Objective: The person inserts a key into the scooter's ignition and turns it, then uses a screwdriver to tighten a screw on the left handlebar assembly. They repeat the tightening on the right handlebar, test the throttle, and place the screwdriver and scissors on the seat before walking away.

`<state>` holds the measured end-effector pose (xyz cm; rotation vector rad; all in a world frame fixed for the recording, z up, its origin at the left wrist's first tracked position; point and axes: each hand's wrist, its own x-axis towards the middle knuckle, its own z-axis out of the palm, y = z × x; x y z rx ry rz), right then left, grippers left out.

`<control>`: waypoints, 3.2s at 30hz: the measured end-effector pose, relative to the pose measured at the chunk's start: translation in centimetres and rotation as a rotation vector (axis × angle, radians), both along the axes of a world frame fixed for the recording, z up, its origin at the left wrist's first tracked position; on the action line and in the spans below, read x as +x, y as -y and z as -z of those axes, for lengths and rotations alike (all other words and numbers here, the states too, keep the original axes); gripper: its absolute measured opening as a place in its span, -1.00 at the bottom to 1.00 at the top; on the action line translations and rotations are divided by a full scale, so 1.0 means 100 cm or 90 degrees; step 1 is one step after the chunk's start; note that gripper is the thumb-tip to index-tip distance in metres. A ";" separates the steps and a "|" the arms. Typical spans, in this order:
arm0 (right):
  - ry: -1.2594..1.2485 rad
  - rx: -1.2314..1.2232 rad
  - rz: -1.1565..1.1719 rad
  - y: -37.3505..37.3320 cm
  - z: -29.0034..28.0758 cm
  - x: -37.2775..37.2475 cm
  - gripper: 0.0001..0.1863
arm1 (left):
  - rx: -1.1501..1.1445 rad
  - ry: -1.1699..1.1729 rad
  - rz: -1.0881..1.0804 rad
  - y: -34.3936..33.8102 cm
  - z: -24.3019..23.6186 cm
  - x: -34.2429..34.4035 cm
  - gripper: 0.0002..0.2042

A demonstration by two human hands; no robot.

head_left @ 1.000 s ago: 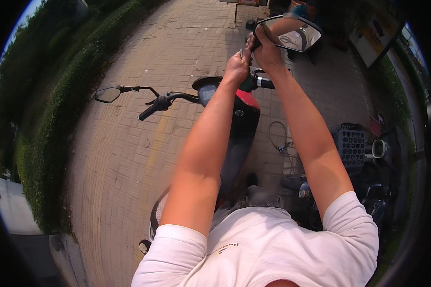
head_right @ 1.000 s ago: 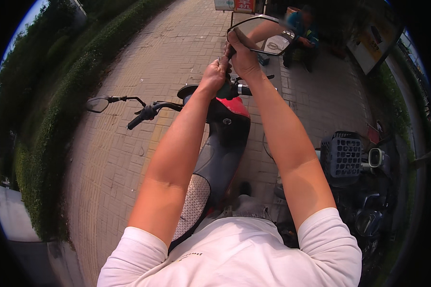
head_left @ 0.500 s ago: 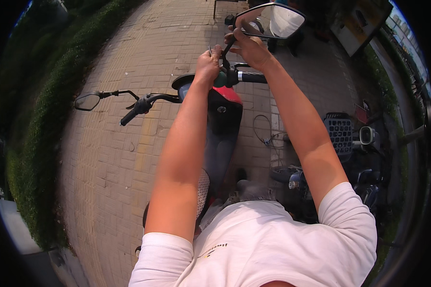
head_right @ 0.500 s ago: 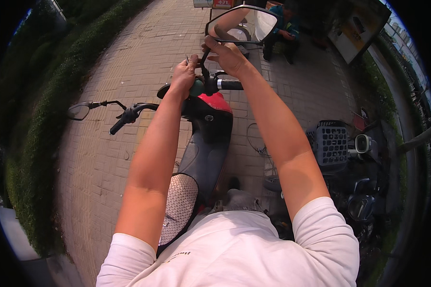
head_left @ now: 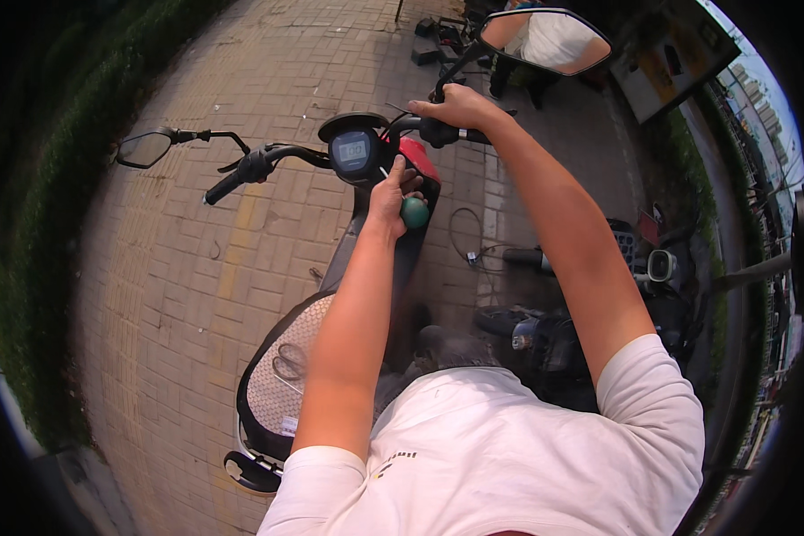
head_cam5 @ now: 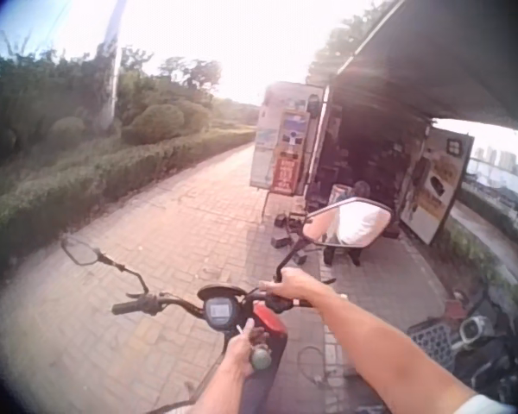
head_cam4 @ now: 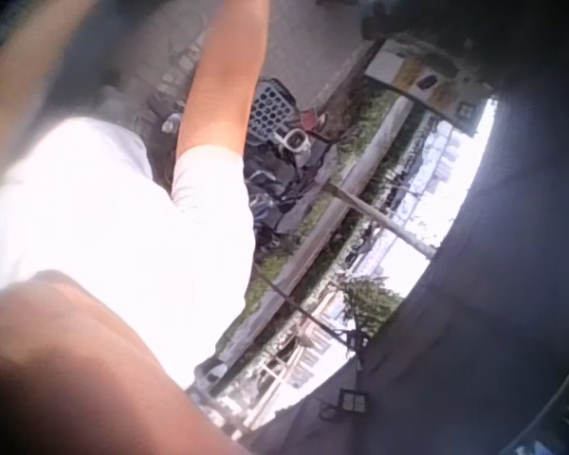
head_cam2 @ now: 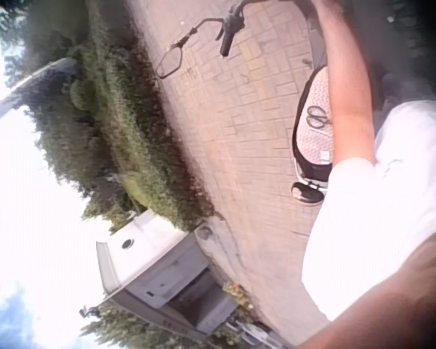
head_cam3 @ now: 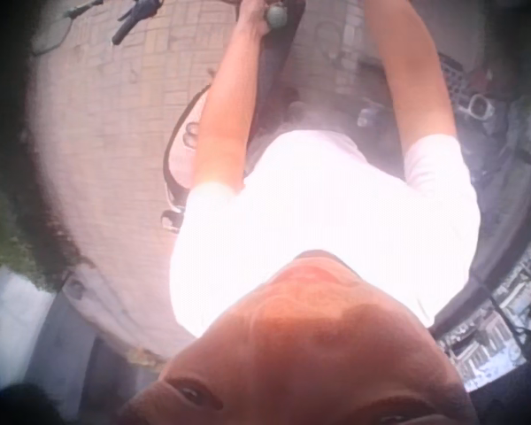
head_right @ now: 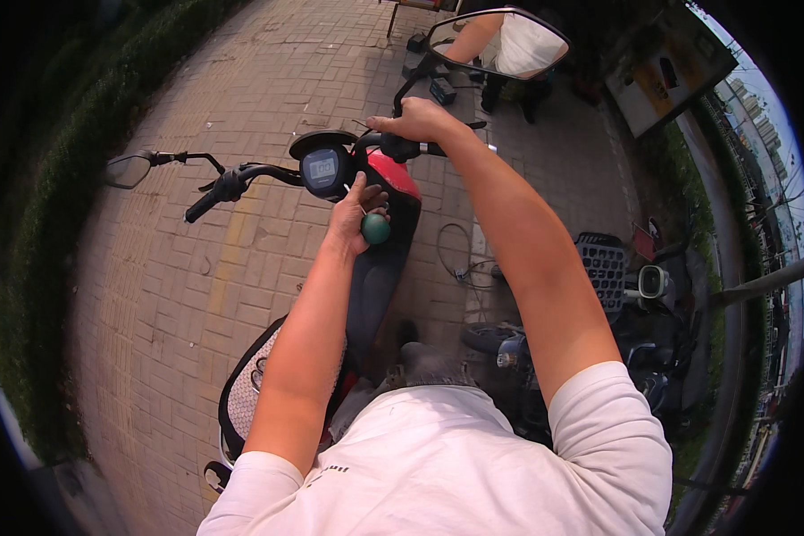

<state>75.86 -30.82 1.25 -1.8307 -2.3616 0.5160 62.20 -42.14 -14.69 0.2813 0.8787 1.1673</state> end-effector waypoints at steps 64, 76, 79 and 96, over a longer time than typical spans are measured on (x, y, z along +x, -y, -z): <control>-0.797 -0.315 -0.209 -0.110 0.053 0.211 -0.55 | 0.145 -0.155 -0.363 -0.042 -0.083 0.094 -0.65; -0.771 -0.560 -0.423 -0.150 0.091 0.112 -0.48 | 0.034 -0.319 -0.343 -0.047 -0.095 0.100 -0.44; -0.785 -0.576 -0.467 -0.159 0.109 0.097 -0.51 | -0.017 -0.336 -0.393 -0.051 -0.107 0.111 -0.43; -0.866 -0.707 -0.606 -0.173 0.131 0.056 -0.59 | -0.204 -0.485 -0.513 -0.054 -0.117 0.129 -0.32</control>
